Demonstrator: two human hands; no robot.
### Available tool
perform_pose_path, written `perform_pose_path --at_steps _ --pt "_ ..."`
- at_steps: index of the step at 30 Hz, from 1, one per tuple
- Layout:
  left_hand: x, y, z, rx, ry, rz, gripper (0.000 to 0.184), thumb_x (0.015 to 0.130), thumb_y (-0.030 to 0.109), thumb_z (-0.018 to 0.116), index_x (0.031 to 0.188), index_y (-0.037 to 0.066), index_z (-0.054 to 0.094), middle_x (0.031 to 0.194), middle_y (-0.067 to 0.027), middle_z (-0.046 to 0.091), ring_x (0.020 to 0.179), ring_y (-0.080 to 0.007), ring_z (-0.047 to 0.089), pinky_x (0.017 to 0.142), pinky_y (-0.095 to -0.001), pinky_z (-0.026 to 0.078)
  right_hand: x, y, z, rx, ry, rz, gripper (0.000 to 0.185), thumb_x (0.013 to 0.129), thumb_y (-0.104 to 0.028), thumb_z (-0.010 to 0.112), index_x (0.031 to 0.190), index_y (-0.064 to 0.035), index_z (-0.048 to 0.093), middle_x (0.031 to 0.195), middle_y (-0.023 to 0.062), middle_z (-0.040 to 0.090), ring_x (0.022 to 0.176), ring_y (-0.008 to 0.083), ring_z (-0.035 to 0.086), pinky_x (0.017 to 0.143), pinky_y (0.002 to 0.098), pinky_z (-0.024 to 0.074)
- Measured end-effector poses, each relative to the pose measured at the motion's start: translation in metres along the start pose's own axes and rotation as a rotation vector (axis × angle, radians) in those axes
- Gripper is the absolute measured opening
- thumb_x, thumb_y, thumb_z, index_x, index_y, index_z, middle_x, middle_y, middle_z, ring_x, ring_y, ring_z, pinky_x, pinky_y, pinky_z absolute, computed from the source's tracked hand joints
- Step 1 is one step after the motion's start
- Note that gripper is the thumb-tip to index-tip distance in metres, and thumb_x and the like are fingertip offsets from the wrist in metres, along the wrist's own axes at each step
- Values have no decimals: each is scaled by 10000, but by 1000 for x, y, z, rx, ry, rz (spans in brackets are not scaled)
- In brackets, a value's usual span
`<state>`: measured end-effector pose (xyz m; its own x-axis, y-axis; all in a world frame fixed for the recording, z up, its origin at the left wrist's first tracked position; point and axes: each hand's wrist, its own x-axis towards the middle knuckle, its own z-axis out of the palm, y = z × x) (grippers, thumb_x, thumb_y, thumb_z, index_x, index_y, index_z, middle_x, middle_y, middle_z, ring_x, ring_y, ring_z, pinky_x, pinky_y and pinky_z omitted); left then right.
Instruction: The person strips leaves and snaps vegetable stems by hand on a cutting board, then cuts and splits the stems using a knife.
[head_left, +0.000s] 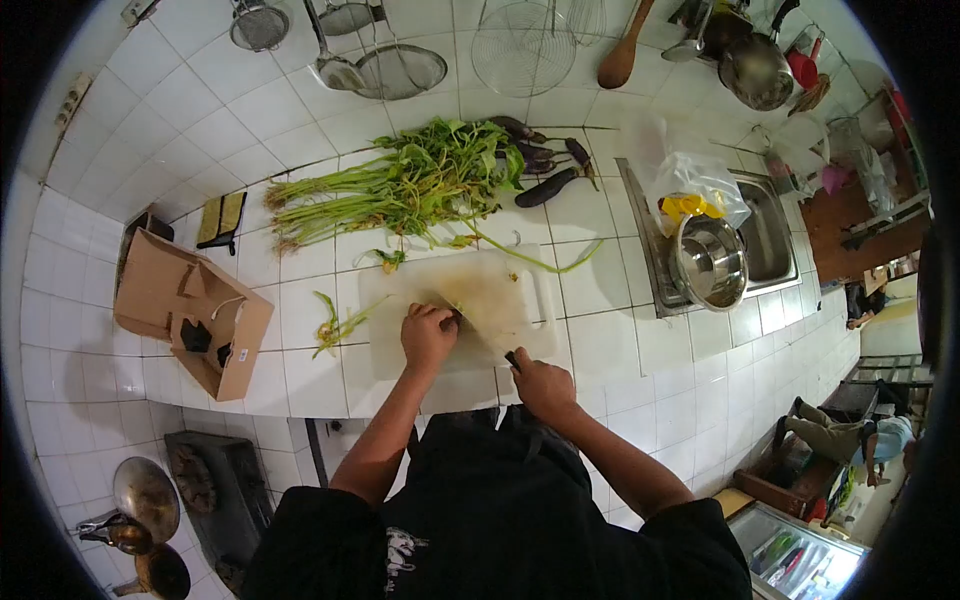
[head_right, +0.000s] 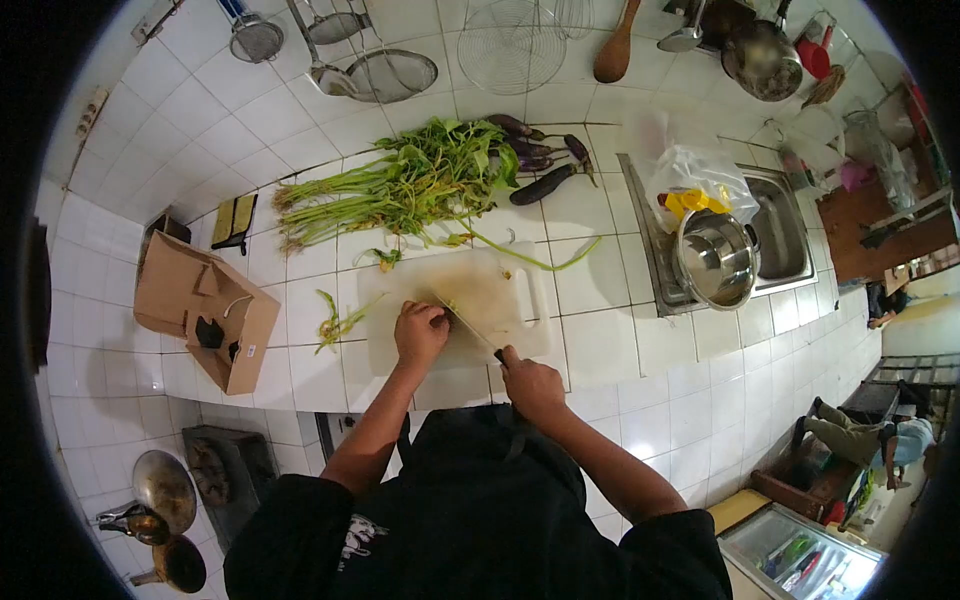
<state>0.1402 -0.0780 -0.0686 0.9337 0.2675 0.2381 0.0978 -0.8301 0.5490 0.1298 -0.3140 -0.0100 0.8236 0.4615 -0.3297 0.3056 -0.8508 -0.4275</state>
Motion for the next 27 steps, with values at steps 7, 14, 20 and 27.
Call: perform_pose_path --at_steps 7,14,20,27 --pt "0 -4 2 -6 -11 -10 153 657 139 754 806 100 751 852 -58 707 884 -293 616 790 -417 500 -7 4 7 33 -4 59 266 995 -344 509 1116 -111 465 820 187 699 755 423 684 661 552 524" --pt "-2 -10 7 -13 -2 -17 157 645 105 741 801 89 744 841 -72 707 875 -298 614 784 -416 495 -16 -5 -2 57 -39 89 267 991 -347 514 1104 -108 475 817 194 696 762 429 681 662 561 519" --pt "-3 0 -2 -9 13 6 149 648 86 723 796 70 736 837 -81 704 864 -309 615 774 -419 500 -20 -2 3 71 -41 81 265 986 -340 524 1106 -112 465 794 205 692 754 447 675 650 570 518" --pt "-2 -2 2 -39 42 32 119 658 77 712 776 56 723 835 -104 707 848 -330 613 779 -425 506 5 -14 13 53 -53 30 274 990 -320 511 1135 -95 451 791 207 689 736 445 674 643 569 521"
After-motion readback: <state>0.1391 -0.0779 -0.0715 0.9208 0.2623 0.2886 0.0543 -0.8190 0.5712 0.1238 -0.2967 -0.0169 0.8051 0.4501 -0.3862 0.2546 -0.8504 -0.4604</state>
